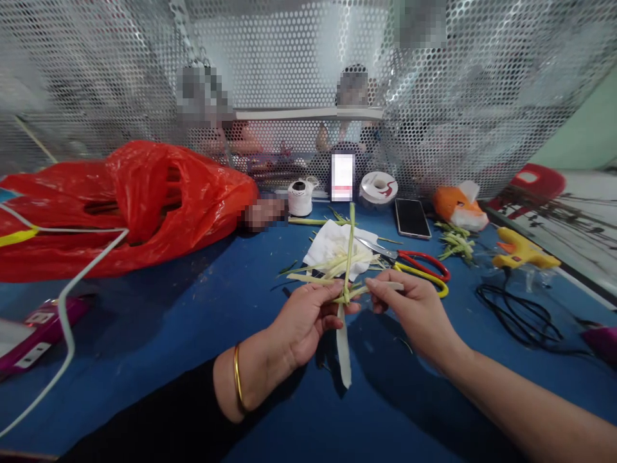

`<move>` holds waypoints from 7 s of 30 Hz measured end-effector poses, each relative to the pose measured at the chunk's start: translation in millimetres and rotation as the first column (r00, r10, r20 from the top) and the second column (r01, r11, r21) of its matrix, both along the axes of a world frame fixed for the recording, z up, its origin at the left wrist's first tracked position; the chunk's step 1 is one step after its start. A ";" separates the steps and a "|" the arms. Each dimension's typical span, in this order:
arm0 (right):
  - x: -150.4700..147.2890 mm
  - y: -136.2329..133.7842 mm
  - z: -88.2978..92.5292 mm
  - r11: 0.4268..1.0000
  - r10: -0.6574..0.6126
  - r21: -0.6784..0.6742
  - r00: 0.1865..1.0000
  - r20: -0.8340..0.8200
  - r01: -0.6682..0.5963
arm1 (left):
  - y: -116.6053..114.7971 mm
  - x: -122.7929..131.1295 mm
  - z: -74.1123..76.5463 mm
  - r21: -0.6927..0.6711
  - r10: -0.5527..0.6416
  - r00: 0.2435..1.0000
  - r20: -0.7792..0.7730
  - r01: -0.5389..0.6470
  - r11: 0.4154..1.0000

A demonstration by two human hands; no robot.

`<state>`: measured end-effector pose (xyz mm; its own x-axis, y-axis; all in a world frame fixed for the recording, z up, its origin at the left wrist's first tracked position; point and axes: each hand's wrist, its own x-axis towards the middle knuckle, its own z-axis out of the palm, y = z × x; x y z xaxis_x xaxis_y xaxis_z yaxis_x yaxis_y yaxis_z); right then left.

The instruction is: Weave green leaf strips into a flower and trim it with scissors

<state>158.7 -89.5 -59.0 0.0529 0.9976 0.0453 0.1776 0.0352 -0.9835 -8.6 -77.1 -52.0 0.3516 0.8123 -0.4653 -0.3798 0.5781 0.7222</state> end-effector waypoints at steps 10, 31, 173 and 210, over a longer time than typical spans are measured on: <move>14.6 14.1 -2.0 0.998 -0.062 -0.025 0.998 -0.029 0.062 | 0.4 -1.2 2.3 -0.052 -0.021 1.000 -0.018 0.020 0.998; 1.0 -1.8 -4.8 0.556 -0.260 0.685 0.684 0.681 -0.471 | -2.5 1.4 -3.0 0.011 -0.011 0.999 -0.040 0.012 1.000; 16.1 -3.1 30.9 0.807 0.000 0.408 0.691 0.722 -0.426 | -14.8 4.1 5.4 0.194 -0.410 0.870 -0.275 0.468 0.862; 13.8 5.3 11.9 0.989 -0.012 0.144 0.972 0.234 -0.022 | -4.4 3.3 12.5 0.226 0.156 0.982 -0.105 -0.130 0.965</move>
